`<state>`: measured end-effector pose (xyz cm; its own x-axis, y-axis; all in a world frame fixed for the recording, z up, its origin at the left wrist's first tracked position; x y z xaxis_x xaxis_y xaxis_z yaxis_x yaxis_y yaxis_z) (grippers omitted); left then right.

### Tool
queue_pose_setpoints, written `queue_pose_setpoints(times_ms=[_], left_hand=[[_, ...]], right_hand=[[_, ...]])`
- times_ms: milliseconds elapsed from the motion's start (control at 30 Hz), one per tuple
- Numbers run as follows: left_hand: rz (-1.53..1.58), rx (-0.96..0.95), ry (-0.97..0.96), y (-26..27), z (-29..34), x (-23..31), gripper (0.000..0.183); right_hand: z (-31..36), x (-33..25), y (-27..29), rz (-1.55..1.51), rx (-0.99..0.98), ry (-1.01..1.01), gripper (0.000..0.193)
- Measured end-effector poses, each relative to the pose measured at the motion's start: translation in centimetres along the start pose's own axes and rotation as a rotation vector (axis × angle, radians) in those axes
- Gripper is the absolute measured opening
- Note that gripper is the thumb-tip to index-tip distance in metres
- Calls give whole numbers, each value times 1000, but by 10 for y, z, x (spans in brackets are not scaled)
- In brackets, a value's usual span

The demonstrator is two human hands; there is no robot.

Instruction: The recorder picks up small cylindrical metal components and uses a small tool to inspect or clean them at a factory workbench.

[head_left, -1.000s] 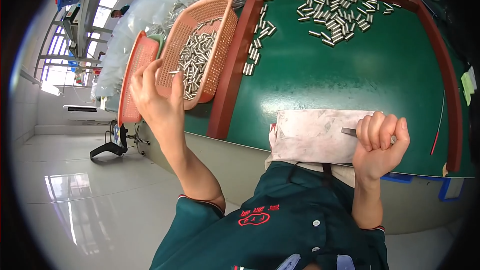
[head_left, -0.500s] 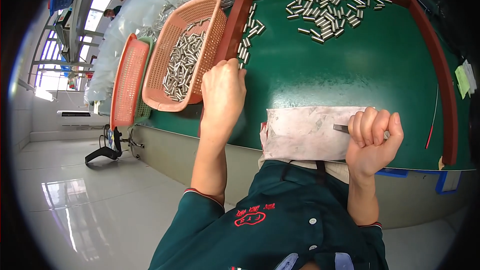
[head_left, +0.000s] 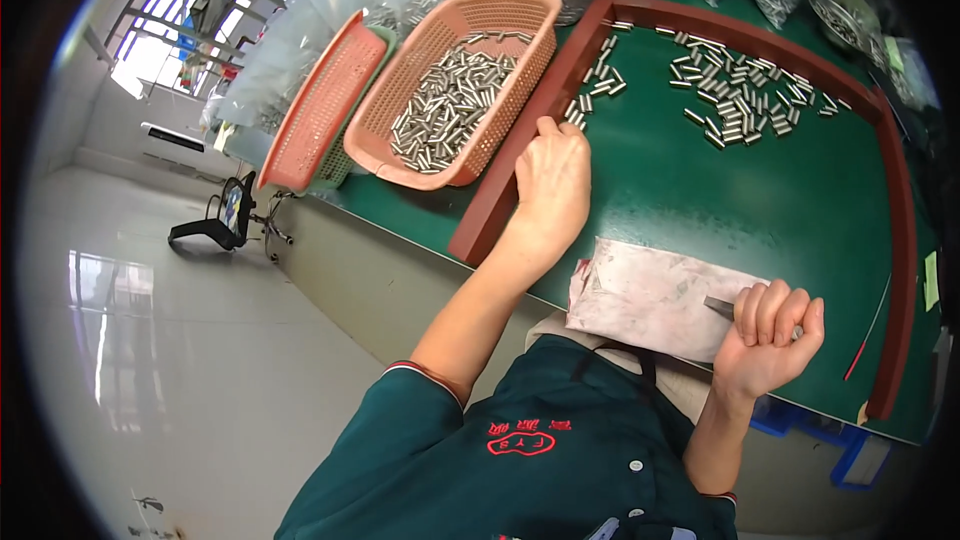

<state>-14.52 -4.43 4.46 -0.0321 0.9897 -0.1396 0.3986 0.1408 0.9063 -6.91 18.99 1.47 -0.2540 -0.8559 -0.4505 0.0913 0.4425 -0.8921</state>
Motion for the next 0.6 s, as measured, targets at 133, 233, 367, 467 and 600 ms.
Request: queue_pose_setpoints(times_ms=[133, 233, 367, 467, 600], left_hand=[[62, -31, 0, 2, 4, -1, 3], [160, -106, -8, 3, 9, -2, 15], [332, -162, -142, 5, 12, 17, 29], [495, -211, -319, 9, 17, 44, 28], [591, -171, -572, 26, 22, 81, 24]], right_hand=[[1, -1, -7, -15, -93, 15, 40], [-1, -1, -8, -12, -107, 14, 41], [-2, -1, -8, -8, -91, 21, 40], [-3, -1, -9, -12, -99, 21, 40], [-3, 0, -4, -7, -20, 18, 41]])
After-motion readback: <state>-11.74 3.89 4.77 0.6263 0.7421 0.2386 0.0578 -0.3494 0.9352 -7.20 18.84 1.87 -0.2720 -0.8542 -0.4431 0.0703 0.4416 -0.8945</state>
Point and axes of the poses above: each hand's wrist, its own z-axis away from the middle knuckle, its own y-axis out of the back of the hand, x = y × z, the point moved 10 cm from there along -z, towards the middle knuckle, and after that the axes turned 11 degrees about -z, right-handed, at the moved point
